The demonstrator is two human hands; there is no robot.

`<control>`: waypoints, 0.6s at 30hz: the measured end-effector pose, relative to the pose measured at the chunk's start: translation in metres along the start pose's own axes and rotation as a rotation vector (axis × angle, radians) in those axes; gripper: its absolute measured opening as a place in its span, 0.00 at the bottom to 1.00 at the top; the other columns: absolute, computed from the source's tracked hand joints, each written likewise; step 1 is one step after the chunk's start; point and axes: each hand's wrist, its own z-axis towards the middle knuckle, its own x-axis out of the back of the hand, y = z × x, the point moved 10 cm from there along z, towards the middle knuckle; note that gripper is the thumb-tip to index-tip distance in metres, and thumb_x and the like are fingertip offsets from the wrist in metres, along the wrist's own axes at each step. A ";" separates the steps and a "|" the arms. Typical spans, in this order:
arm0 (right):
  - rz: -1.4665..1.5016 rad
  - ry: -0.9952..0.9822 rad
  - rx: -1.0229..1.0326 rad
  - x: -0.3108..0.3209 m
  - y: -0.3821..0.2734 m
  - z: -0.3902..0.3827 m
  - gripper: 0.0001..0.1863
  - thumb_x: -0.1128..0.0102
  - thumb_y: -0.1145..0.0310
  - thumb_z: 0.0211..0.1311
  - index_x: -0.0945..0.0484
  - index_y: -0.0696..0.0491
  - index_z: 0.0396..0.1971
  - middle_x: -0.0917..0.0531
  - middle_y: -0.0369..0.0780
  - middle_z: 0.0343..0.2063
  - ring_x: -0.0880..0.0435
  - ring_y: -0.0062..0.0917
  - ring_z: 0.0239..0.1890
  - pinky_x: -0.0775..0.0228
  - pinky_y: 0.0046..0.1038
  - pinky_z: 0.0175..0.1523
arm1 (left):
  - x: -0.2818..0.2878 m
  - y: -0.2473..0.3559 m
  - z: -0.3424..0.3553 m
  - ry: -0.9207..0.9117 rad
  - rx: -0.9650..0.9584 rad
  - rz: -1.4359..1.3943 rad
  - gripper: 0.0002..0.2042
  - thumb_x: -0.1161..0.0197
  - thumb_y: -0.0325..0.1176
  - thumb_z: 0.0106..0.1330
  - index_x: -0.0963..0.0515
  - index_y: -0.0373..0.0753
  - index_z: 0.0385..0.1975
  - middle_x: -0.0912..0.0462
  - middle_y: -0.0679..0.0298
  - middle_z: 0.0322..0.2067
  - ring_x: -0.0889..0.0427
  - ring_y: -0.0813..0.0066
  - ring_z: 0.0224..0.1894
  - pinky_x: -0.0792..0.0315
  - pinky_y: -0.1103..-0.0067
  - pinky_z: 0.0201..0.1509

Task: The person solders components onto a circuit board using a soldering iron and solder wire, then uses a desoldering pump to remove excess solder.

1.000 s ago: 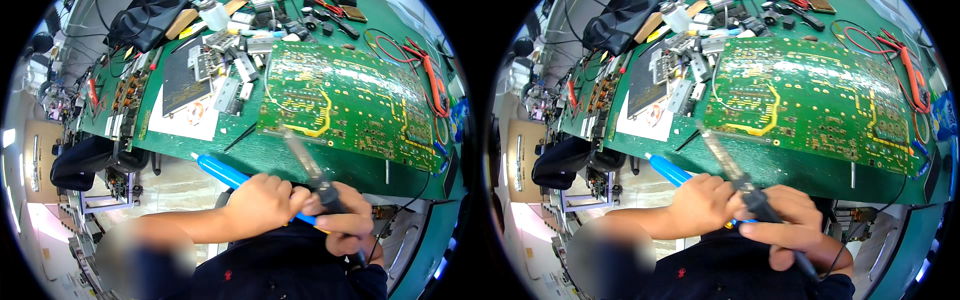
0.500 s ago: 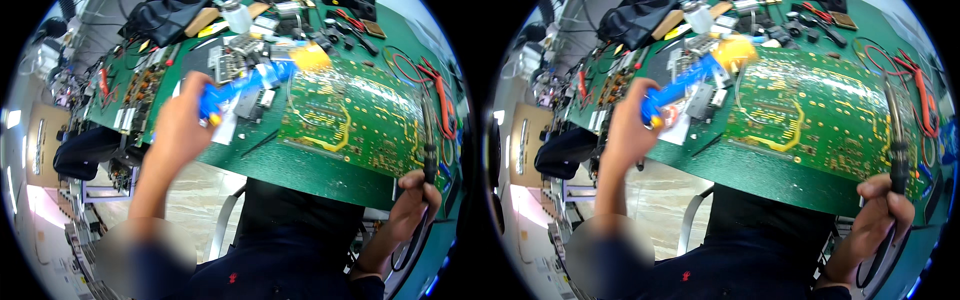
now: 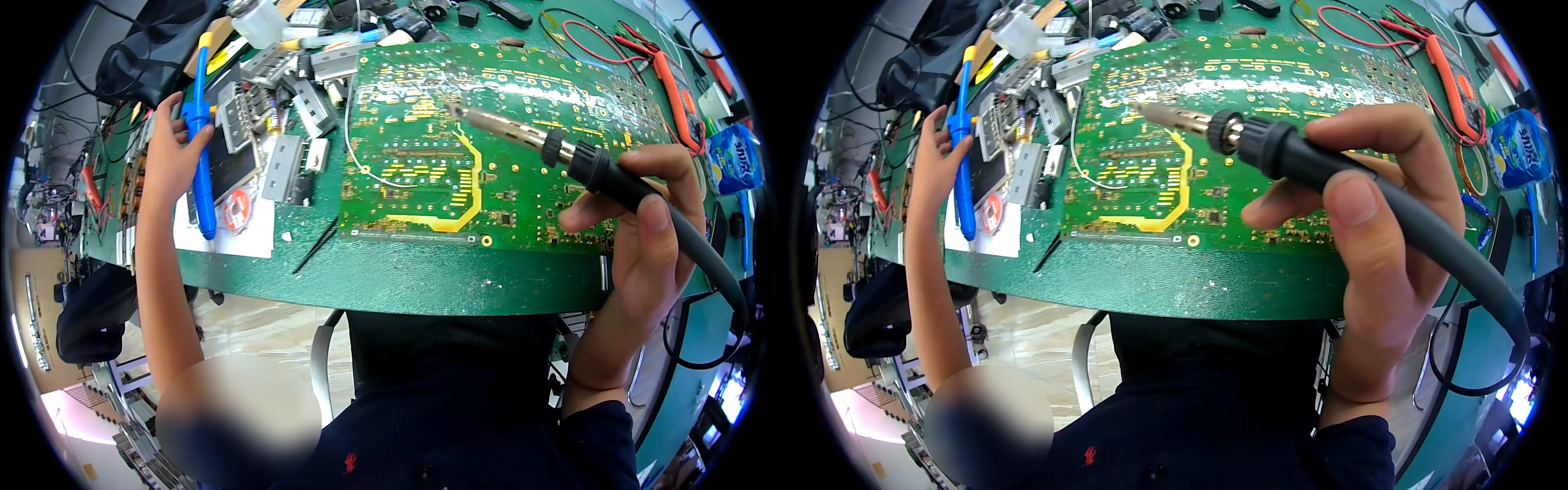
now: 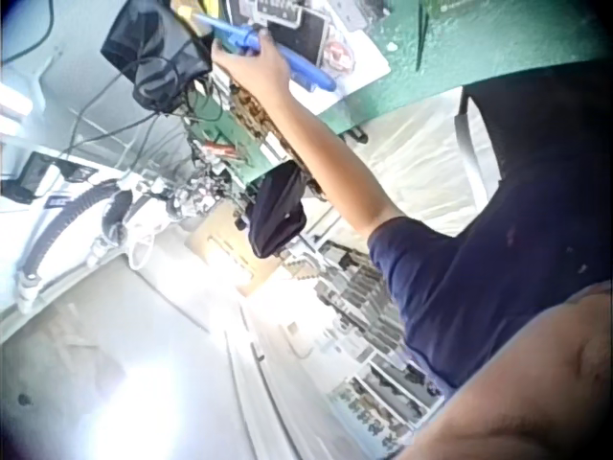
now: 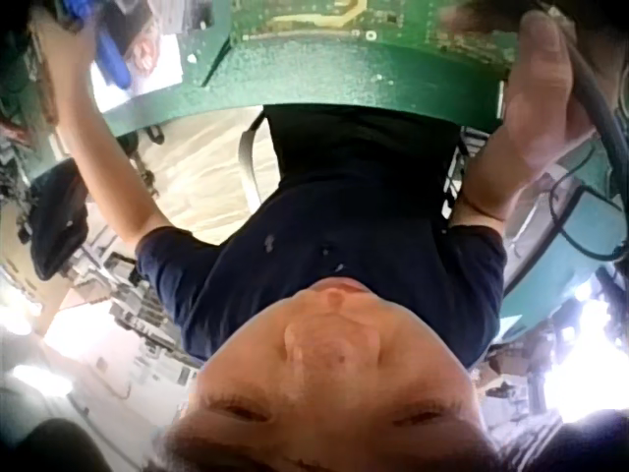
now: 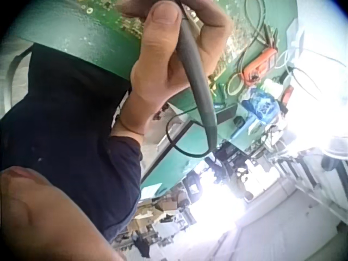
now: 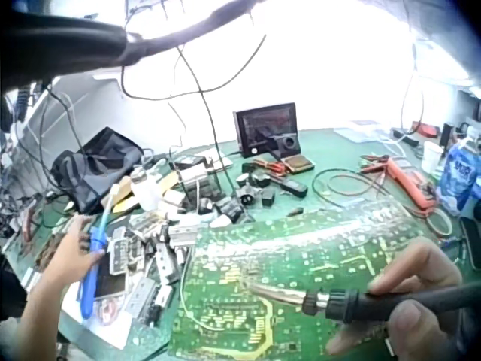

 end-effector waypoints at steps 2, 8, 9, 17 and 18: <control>-0.032 0.001 -0.015 0.000 0.004 -0.001 0.23 0.54 0.56 0.66 0.34 0.66 0.43 0.19 0.51 0.24 0.18 0.27 0.23 0.27 0.21 0.32 | -0.008 -0.001 -0.008 -0.024 0.000 0.039 0.31 0.37 0.34 0.61 0.43 0.43 0.64 0.25 0.47 0.48 0.21 0.66 0.44 0.25 0.73 0.43; 0.048 0.170 -0.136 0.010 0.018 -0.012 0.25 0.55 0.52 0.66 0.33 0.65 0.40 0.22 0.48 0.20 0.26 0.21 0.12 0.36 0.16 0.18 | -0.001 0.022 -0.030 0.017 -0.026 0.236 0.29 0.40 0.36 0.63 0.41 0.46 0.64 0.28 0.52 0.54 0.25 0.59 0.52 0.30 0.67 0.54; 0.054 0.196 -0.139 0.012 0.020 -0.013 0.25 0.56 0.52 0.67 0.33 0.65 0.40 0.22 0.48 0.19 0.27 0.20 0.11 0.38 0.16 0.16 | 0.005 0.045 -0.041 0.131 -0.160 0.373 0.26 0.39 0.35 0.62 0.36 0.45 0.61 0.26 0.55 0.53 0.26 0.62 0.53 0.31 0.68 0.55; 0.099 0.230 -0.139 0.011 0.026 -0.012 0.22 0.57 0.55 0.69 0.33 0.65 0.39 0.24 0.44 0.18 0.31 0.17 0.08 0.43 0.15 0.11 | -0.050 0.201 -0.117 -0.040 -0.698 -0.042 0.13 0.42 0.13 0.50 0.20 0.34 0.34 0.21 0.55 0.43 0.21 0.66 0.39 0.27 0.77 0.40; 0.105 0.213 -0.117 0.008 0.025 -0.010 0.23 0.57 0.55 0.69 0.34 0.65 0.40 0.25 0.44 0.18 0.31 0.17 0.09 0.43 0.15 0.12 | -0.054 0.202 -0.114 -0.047 -0.716 -0.043 0.12 0.42 0.12 0.49 0.21 0.34 0.32 0.21 0.56 0.41 0.21 0.66 0.38 0.27 0.78 0.39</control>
